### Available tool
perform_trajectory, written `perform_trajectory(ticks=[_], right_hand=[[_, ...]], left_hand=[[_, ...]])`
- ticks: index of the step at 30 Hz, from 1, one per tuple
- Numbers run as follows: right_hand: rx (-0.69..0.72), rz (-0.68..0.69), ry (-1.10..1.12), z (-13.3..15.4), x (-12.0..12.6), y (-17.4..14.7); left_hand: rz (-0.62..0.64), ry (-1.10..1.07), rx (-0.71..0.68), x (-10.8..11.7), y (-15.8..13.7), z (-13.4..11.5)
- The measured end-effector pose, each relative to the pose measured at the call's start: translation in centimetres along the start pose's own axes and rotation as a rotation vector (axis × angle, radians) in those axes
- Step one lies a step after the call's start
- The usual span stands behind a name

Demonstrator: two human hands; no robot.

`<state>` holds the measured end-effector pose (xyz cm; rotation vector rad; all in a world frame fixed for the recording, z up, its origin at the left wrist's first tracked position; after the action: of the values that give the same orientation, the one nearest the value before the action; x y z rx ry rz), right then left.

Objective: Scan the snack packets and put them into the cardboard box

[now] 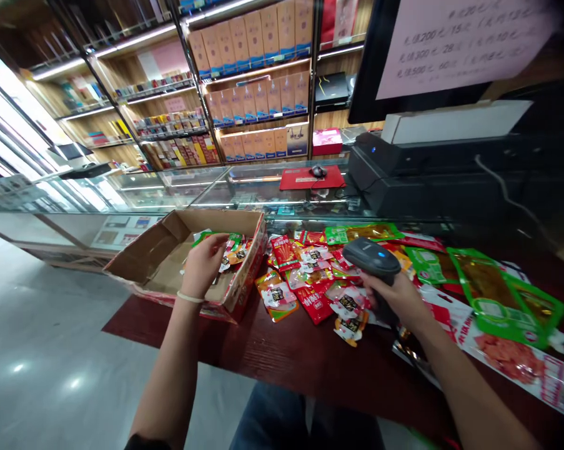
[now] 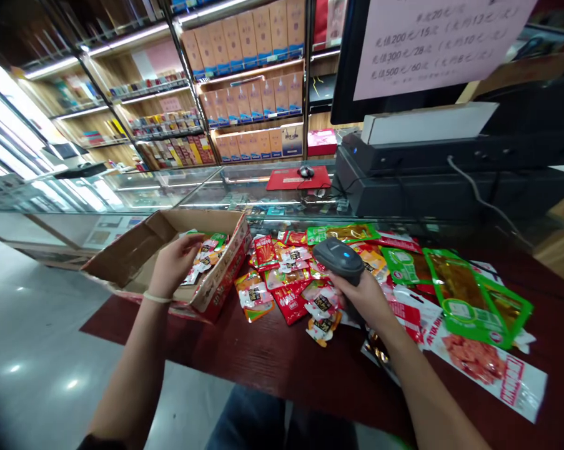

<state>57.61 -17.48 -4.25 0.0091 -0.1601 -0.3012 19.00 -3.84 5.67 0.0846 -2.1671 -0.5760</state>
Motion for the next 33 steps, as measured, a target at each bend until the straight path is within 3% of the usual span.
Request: perform_trajectory(ticks=[3,7,10,13,18,21,24,29,33], right_hand=[[0.044,-0.011,0.012,0.1,0.3,0.1],[0.086,-0.033,0.021,0.3,0.9,0.3],[0.098,-0.035,0.052,0.3,1.2,0.4],[0.089,-0.054,0.078,0.0,1.7,0.5],[0.052,-0.129,0.103,-0.6,2.8,0.7],[0.067,-0.130,0.086,-0.4,2.9,0.7],[0.074,-0.122,0.082,-0.2,2.8,0.7],[0.060,-0.145,0.094,-0.4,2.6,0.5],[0.037,-0.144,0.094,-0.3,2.3,0.3]], left_hand=[[-0.033,0.003,-0.062,0.5,-0.4,-2.2],[-0.004,0.007,-0.182,-0.4,-1.4,-7.7],[0.067,-0.062,-0.261,-3.3,-1.9,-11.7],[0.175,-0.164,-0.310,-8.6,-1.5,-13.9],[0.317,-0.090,-0.347,-18.9,-0.7,-14.2],[0.346,-0.037,-0.377,-22.7,-1.2,-14.1],[0.310,-0.001,-0.388,-24.0,-2.0,-13.8],[0.311,-0.090,-0.424,-24.1,-3.2,-13.4],[0.281,-0.303,-0.284,-23.4,-3.1,-12.2]])
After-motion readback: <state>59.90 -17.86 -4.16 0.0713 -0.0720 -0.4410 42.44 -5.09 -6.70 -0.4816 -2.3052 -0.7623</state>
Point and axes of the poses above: each hand's wrist, its own y-axis towards the middle knuckle, its own x-axis out of the back of the hand, z = x × y, the point moved 8 cm from there along y, towards the middle knuckle, and after that the axes turned 3 degrees about x, right-handed, at the moved point
